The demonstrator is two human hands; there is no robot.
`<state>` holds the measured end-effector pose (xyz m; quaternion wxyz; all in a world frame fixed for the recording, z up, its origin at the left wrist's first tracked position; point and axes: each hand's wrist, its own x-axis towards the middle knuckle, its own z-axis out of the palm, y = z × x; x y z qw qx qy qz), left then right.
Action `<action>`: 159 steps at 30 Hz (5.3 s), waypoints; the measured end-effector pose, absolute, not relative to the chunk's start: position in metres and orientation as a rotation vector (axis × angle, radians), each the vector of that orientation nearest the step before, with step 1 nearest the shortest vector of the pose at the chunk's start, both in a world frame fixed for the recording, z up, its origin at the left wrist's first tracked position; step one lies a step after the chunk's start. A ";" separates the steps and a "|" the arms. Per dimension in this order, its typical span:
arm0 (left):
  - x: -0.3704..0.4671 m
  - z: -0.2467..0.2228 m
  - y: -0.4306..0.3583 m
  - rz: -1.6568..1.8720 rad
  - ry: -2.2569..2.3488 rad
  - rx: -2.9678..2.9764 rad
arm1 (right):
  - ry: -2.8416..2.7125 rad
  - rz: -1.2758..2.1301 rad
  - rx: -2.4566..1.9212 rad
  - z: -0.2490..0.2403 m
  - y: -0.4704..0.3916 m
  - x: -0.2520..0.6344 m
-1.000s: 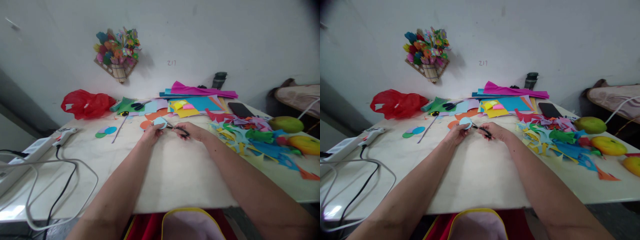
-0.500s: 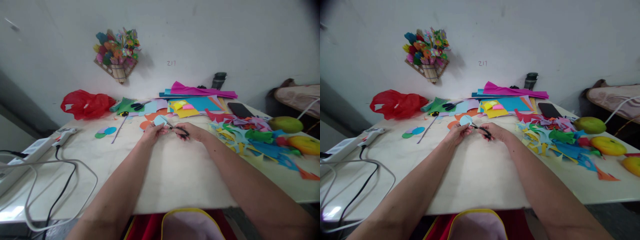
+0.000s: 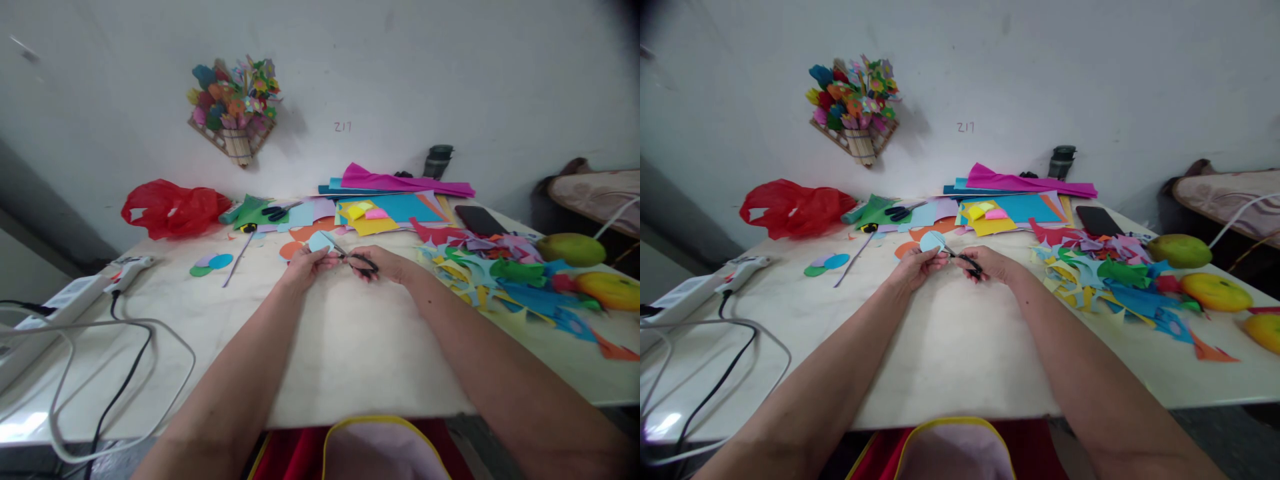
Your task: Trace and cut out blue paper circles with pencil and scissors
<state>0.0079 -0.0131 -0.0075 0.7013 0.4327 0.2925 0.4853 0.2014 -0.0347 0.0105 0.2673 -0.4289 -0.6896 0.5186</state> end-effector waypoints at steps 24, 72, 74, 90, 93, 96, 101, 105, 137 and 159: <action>0.009 -0.006 -0.014 1.072 0.675 0.968 | -1.851 1.402 -1.132 0.006 -0.032 0.202; 0.010 -0.002 -0.017 1.079 0.653 0.959 | -1.834 1.384 -1.170 0.011 -0.035 0.200; 0.010 -0.001 -0.018 1.079 0.651 0.958 | -1.831 1.386 -1.166 0.011 -0.035 0.200; 0.009 -0.002 -0.016 1.077 0.647 0.959 | -1.837 1.374 -1.197 0.012 -0.036 0.201; 0.009 -0.001 -0.017 1.073 0.662 0.958 | -1.830 1.370 -1.202 0.011 -0.035 0.202; 0.009 -0.001 -0.017 1.073 0.663 0.953 | -1.816 1.382 -1.183 0.009 -0.034 0.203; 0.009 -0.002 -0.017 1.073 0.654 0.966 | -1.822 1.379 -1.177 0.009 -0.034 0.203; 0.010 -0.002 -0.016 1.075 0.652 0.961 | -1.830 1.375 -1.167 0.010 -0.035 0.203; 0.008 -0.005 -0.016 1.094 0.684 1.051 | -1.759 1.463 -1.130 0.013 -0.034 0.205; 0.008 -0.007 -0.015 1.118 0.671 1.073 | -1.828 1.388 -1.153 0.012 -0.033 0.206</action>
